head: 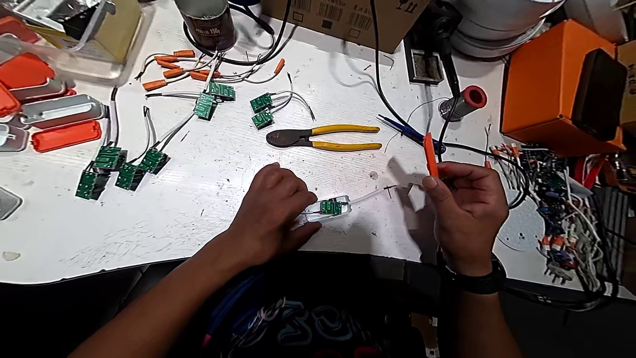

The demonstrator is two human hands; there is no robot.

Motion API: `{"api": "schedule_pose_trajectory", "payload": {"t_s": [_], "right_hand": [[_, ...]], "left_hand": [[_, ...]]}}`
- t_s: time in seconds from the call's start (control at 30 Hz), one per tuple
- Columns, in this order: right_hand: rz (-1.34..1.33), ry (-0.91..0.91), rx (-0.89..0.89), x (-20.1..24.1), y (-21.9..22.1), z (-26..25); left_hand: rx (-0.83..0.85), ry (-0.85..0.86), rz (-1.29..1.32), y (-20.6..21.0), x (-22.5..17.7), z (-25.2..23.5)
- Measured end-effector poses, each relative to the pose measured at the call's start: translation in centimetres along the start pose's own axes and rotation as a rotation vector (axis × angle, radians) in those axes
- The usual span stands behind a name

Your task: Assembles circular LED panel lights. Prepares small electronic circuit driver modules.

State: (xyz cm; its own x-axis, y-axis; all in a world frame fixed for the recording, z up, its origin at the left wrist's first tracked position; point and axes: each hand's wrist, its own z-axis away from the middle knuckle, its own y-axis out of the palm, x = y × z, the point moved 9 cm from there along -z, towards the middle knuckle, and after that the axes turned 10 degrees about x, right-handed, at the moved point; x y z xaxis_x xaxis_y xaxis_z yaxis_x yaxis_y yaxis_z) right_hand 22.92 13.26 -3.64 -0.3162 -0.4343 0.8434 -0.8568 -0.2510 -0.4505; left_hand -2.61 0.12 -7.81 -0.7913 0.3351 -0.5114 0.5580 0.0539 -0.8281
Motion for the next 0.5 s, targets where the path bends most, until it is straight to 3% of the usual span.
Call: {"api": "schedule_pose_trajectory", "payload": {"t_s": [0.3, 0.5], "right_hand": [[0.02, -0.049, -0.003, 0.1, -0.3, 1.2], [0.075, -0.116, 0.103, 1.1, 1.0, 1.2]], "left_hand": [[0.052, 0.015, 0.001, -0.2, 0.5, -0.2], [0.066, 0.015, 0.054, -0.7, 1.2, 0.6]]}}
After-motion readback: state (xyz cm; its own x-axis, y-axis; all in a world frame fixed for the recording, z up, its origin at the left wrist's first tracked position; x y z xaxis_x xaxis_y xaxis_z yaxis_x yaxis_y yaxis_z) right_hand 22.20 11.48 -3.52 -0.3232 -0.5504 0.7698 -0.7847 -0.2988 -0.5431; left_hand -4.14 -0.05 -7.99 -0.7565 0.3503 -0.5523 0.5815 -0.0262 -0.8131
